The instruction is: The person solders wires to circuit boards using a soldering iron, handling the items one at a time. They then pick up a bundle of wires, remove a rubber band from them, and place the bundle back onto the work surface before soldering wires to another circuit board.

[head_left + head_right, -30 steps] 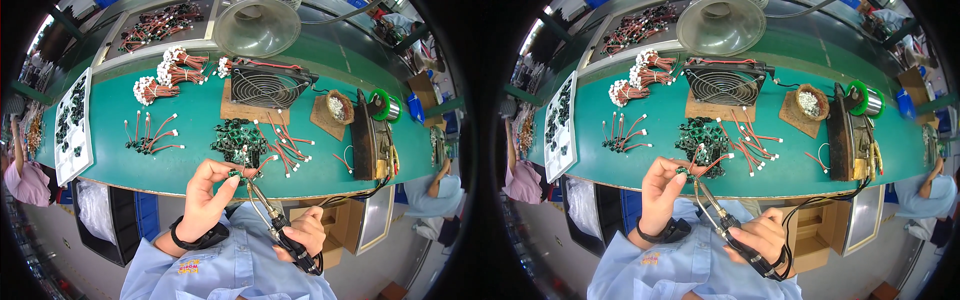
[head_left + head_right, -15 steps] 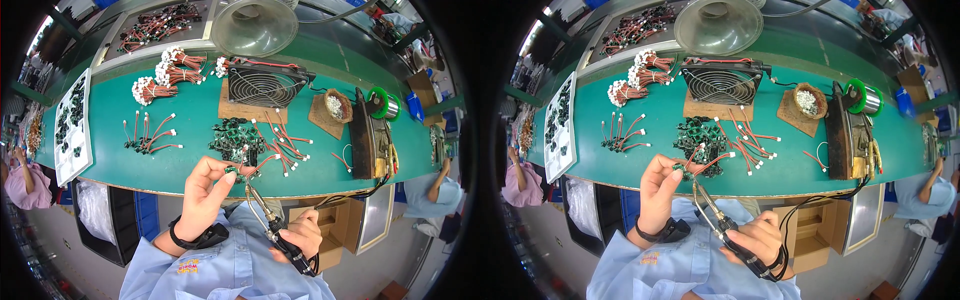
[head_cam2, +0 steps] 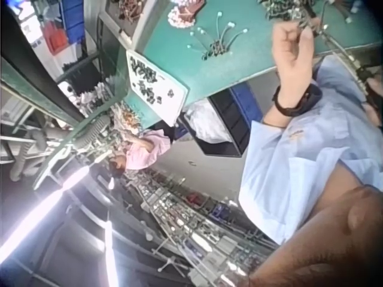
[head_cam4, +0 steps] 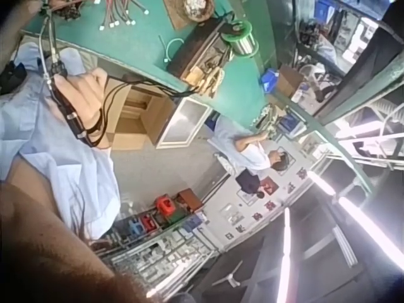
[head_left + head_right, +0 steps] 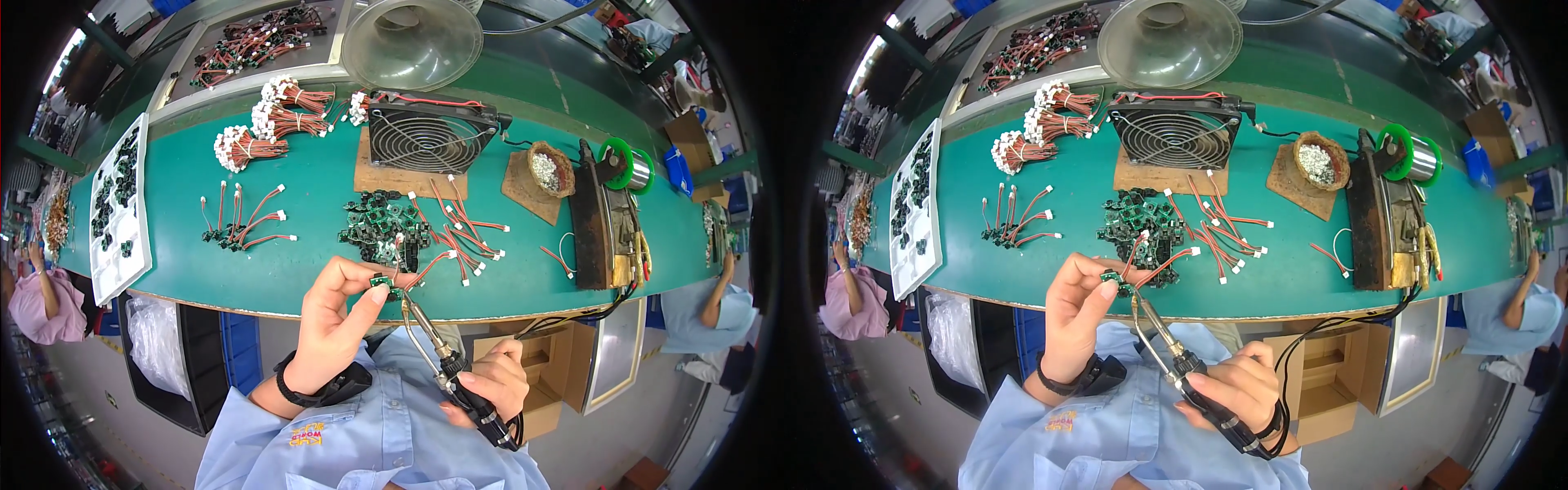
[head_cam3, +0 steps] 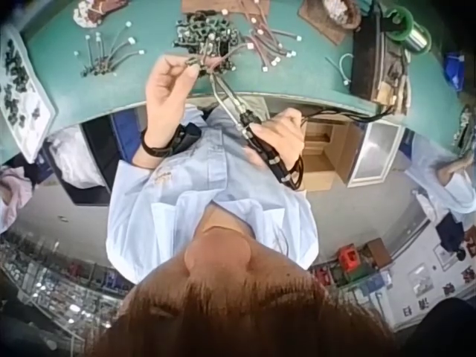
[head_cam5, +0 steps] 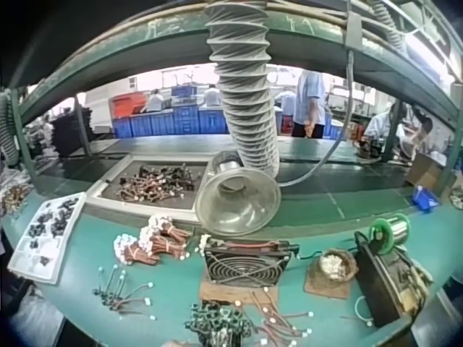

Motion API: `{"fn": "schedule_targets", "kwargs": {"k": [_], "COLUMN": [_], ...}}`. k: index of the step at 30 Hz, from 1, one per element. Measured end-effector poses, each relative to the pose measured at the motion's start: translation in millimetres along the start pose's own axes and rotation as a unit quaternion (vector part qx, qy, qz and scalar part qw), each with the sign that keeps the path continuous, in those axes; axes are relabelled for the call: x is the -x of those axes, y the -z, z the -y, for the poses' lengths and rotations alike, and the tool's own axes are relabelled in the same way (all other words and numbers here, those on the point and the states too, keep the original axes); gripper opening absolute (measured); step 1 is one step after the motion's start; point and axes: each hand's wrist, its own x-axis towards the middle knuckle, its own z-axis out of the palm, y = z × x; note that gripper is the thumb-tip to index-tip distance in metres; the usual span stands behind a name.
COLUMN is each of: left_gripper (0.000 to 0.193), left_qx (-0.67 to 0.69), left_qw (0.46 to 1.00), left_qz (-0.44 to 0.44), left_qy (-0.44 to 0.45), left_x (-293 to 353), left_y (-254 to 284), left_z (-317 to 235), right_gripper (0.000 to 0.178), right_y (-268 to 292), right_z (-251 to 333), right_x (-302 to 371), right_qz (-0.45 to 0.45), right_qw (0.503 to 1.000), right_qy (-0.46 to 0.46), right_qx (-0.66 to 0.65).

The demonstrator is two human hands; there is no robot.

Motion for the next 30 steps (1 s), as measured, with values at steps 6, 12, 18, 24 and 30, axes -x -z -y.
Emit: {"fn": "schedule_targets", "kwargs": {"k": [6,12,18,24,30], "left_gripper": [0.006,0.008,0.016,0.016,0.009], "left_qx": [-0.016,0.062,0.182,0.189,0.192], "left_qw": [1.000,0.997,0.976,0.975,0.974], "left_qz": [-0.006,0.005,0.031,0.051,0.101], "left_qy": [-0.007,0.042,0.113,0.103,0.065], "left_x": [-0.6,-3.3,-0.3,3.0,1.6], "left_y": [-0.2,1.5,2.5,2.5,27.4], "left_z": [-2.9,-13.4,-22.0,-23.0,-14.0], "right_gripper": [0.046,0.046,0.048,0.046,0.031], "right_y": [1.9,15.4,14.4,14.5,0.7], "right_z": [-0.3,-20.8,-79.1,-102.2,-81.5], "right_x": [3.0,6.0,-13.3,-17.4,-10.0], "right_qz": [-0.006,-0.100,-0.244,-0.165,-0.214], "right_qw": [1.000,0.994,0.938,0.929,0.933], "right_qy": [0.007,-0.006,-0.192,-0.280,-0.291], "right_qx": [0.004,0.035,0.155,0.174,-0.004]}}
